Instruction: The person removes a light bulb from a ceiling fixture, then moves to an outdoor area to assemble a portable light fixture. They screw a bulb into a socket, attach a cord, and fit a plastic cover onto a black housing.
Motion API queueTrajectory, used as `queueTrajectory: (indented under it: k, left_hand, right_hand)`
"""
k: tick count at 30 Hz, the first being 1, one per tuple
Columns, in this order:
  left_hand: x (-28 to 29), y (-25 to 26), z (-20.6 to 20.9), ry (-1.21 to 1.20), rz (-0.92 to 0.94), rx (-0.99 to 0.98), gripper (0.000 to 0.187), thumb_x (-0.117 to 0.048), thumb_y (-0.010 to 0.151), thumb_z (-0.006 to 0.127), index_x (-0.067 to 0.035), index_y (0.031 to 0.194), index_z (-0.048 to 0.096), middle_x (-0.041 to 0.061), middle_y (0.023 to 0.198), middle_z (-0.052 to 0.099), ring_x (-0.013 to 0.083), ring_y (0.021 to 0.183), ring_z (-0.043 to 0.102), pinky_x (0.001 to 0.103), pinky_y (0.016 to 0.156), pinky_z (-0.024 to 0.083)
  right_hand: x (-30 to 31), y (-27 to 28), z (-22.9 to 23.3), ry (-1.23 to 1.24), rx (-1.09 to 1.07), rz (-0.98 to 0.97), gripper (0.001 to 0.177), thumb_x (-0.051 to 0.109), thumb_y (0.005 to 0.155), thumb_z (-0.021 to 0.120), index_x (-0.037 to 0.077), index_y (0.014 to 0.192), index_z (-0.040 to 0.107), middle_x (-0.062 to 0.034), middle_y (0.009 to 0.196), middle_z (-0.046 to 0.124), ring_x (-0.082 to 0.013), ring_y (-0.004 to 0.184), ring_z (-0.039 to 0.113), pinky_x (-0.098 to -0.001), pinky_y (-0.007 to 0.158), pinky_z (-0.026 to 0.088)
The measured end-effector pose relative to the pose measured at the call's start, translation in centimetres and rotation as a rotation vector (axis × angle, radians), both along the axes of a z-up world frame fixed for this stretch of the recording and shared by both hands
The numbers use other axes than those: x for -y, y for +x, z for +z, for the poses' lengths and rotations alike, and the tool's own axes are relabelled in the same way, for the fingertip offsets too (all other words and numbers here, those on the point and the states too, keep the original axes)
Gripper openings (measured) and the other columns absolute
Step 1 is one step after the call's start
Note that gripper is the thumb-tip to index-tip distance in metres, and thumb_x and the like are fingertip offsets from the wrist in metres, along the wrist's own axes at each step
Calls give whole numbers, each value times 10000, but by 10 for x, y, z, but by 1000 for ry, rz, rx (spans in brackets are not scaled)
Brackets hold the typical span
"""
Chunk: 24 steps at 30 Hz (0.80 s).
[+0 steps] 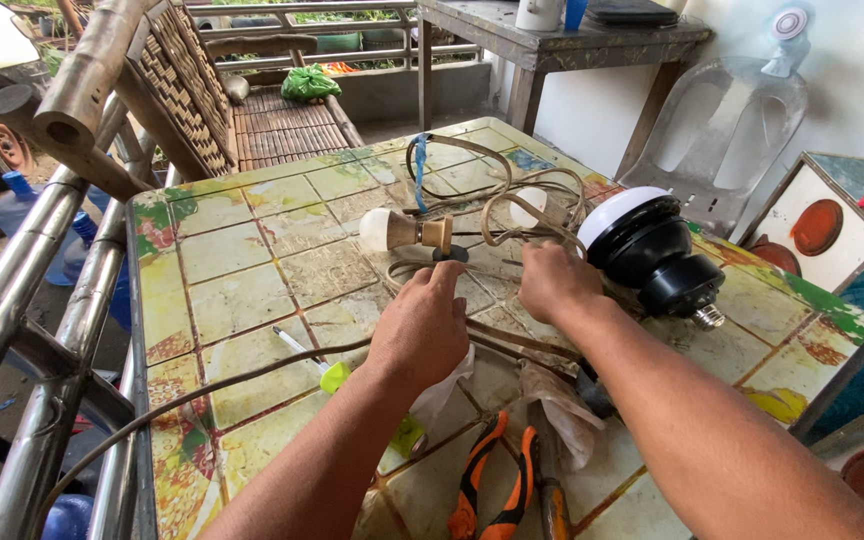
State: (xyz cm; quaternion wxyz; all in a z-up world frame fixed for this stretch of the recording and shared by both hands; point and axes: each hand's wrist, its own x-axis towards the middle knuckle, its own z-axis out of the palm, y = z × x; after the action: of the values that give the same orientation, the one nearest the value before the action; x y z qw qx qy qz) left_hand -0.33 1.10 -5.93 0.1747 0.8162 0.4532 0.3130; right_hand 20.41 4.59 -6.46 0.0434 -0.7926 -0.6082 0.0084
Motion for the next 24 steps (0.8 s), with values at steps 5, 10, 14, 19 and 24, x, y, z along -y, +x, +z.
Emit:
queueTrajectory:
  k: [5, 10, 14, 19, 24]
  left_hand:
    - [-1, 3, 0, 85, 17, 71, 437, -154, 950, 594, -84, 1373, 512, 221, 1266, 608, 399, 1224, 574, 492, 987, 485]
    - [-2, 6, 1, 62, 3, 155, 577, -255, 919, 690, -39, 1392, 439, 234, 1177, 655, 412, 1124, 640, 496, 917, 523]
    - [-5, 8, 1, -16, -36, 295, 644, -193, 882, 656, -64, 1455, 393, 233, 1030, 731, 439, 983, 708, 510, 801, 565]
    - [-10, 8, -3, 21, 49, 243, 466, -194, 962, 633, -49, 1372, 466, 244, 993, 726, 456, 955, 701, 535, 808, 541]
    - [-12, 9, -3, 103, 46, 284, 501, -181, 980, 616, -65, 1434, 441, 238, 1093, 710, 438, 1005, 687, 521, 831, 539]
  right_hand:
    - [17, -8, 4, 523, -203, 300, 282, 184, 955, 648, 79, 1216, 676, -164, 1165, 718, -368, 1032, 712, -457, 884, 568]
    - [31, -33, 25, 451, -804, 402, 269, 256, 968, 641, 88, 1172, 690, -96, 1031, 767, -232, 923, 763, -361, 823, 631]
    - [44, -44, 32, 357, -1004, 588, 253, 218, 976, 631, 61, 1158, 712, -88, 1026, 778, -170, 924, 753, -316, 850, 632]
    - [48, 3, 40, 650, -441, 229, 466, 347, 941, 718, 86, 1317, 632, -121, 1192, 685, -220, 960, 727, -368, 853, 620]
    - [53, 96, 45, 352, 225, -322, 1098, 702, 706, 896, 198, 1541, 392, -215, 1477, 517, -465, 1290, 532, -584, 1020, 446]
